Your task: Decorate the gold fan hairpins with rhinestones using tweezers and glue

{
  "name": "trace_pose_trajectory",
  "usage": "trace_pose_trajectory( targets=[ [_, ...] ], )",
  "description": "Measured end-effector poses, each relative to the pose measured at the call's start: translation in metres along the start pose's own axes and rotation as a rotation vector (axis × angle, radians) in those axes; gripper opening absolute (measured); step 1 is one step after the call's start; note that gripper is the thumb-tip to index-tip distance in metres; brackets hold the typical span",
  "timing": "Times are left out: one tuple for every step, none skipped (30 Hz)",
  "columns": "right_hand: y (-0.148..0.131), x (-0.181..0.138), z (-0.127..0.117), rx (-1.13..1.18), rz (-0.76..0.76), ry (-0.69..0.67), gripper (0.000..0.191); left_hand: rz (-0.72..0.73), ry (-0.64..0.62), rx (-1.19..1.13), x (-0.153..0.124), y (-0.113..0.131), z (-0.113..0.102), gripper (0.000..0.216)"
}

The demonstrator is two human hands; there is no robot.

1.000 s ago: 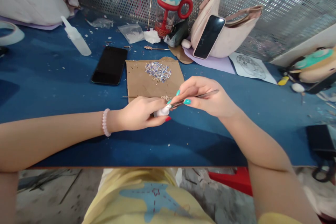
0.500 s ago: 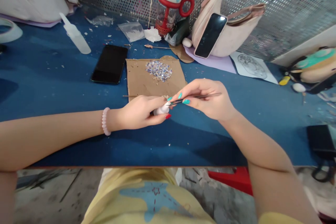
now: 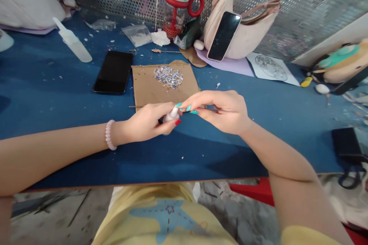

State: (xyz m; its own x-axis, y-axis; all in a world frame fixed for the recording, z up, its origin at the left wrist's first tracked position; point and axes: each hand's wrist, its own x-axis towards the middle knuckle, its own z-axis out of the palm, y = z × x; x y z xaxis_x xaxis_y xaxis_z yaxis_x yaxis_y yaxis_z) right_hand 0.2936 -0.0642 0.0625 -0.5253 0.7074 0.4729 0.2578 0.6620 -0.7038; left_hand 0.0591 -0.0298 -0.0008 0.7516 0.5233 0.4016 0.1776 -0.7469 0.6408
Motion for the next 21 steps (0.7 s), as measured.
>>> trace_pose_trajectory(
  targets=[
    [-0.0003,0.0000,-0.0005,-0.028,-0.003,-0.006,0.009,-0.004,-0.001,0.001,0.0002,-0.0001,-0.0001,0.024],
    [-0.0006,0.0001,-0.0010,-0.049,-0.007,-0.014,0.009,-0.008,-0.002,0.002,0.0003,-0.0002,-0.0001,0.024],
    [-0.0007,0.0003,-0.0015,-0.064,-0.012,-0.021,0.010,-0.010,-0.002,0.003,0.0004,-0.0002,-0.0001,0.025],
    [-0.0007,0.0005,-0.0021,-0.074,-0.016,-0.027,0.010,-0.012,-0.001,0.002,0.0004,-0.0002,-0.0001,0.025],
    [-0.0006,0.0007,-0.0026,-0.079,-0.018,-0.030,0.010,-0.012,-0.001,0.001,0.0005,-0.0002,-0.0001,0.025],
    [-0.0003,0.0008,-0.0029,-0.083,-0.020,-0.031,0.010,-0.012,-0.001,-0.002,0.0005,-0.0002,0.0000,0.025],
    [0.0002,0.0009,-0.0031,-0.080,-0.024,-0.030,0.010,-0.010,0.000,-0.005,0.0005,-0.0001,0.0000,0.024],
    [0.0010,0.0009,-0.0030,-0.066,-0.026,-0.030,0.009,-0.009,0.001,-0.007,0.0005,0.0001,0.0000,0.024],
    [0.0019,0.0009,-0.0027,-0.037,-0.028,-0.029,0.009,-0.008,0.000,-0.010,0.0005,0.0003,-0.0001,0.023],
    [0.0028,0.0008,-0.0023,0.003,-0.025,-0.027,0.009,-0.006,0.000,-0.012,0.0005,0.0005,-0.0002,0.023],
    [0.0037,0.0007,-0.0016,0.050,-0.016,-0.020,0.008,-0.006,-0.002,-0.015,0.0006,0.0007,-0.0003,0.023],
    [0.0045,0.0006,-0.0009,0.096,0.001,-0.011,0.007,-0.006,-0.003,-0.016,0.0007,0.0009,-0.0004,0.023],
    [0.0051,0.0006,-0.0001,0.137,0.023,0.000,0.007,-0.007,-0.005,-0.018,0.0008,0.0011,-0.0005,0.023],
    [0.0055,0.0006,0.0006,0.171,0.045,0.010,0.006,-0.010,-0.007,-0.018,0.0009,0.0012,-0.0006,0.023],
    [0.0057,0.0007,0.0013,0.197,0.063,0.018,0.007,-0.013,-0.009,-0.018,0.0010,0.0013,-0.0007,0.023],
    [0.0058,0.0007,0.0019,0.219,0.072,0.026,0.008,-0.018,-0.011,-0.017,0.0011,0.0013,-0.0008,0.023],
    [0.0059,0.0007,0.0024,0.237,0.075,0.033,0.009,-0.023,-0.012,-0.015,0.0011,0.0013,-0.0009,0.023],
    [0.0060,0.0007,0.0028,0.251,0.073,0.037,0.010,-0.027,-0.013,-0.013,0.0012,0.0012,-0.0010,0.023],
    [0.0063,0.0007,0.0031,0.258,0.069,0.041,0.010,-0.030,-0.014,-0.011,0.0012,0.0011,-0.0011,0.024],
    [0.0066,0.0005,0.0034,0.258,0.065,0.044,0.011,-0.033,-0.014,-0.008,0.0013,0.0011,-0.0012,0.024],
    [0.0069,0.0003,0.0036,0.252,0.064,0.048,0.011,-0.035,-0.014,-0.006,0.0014,0.0011,-0.0013,0.025]
  ],
)
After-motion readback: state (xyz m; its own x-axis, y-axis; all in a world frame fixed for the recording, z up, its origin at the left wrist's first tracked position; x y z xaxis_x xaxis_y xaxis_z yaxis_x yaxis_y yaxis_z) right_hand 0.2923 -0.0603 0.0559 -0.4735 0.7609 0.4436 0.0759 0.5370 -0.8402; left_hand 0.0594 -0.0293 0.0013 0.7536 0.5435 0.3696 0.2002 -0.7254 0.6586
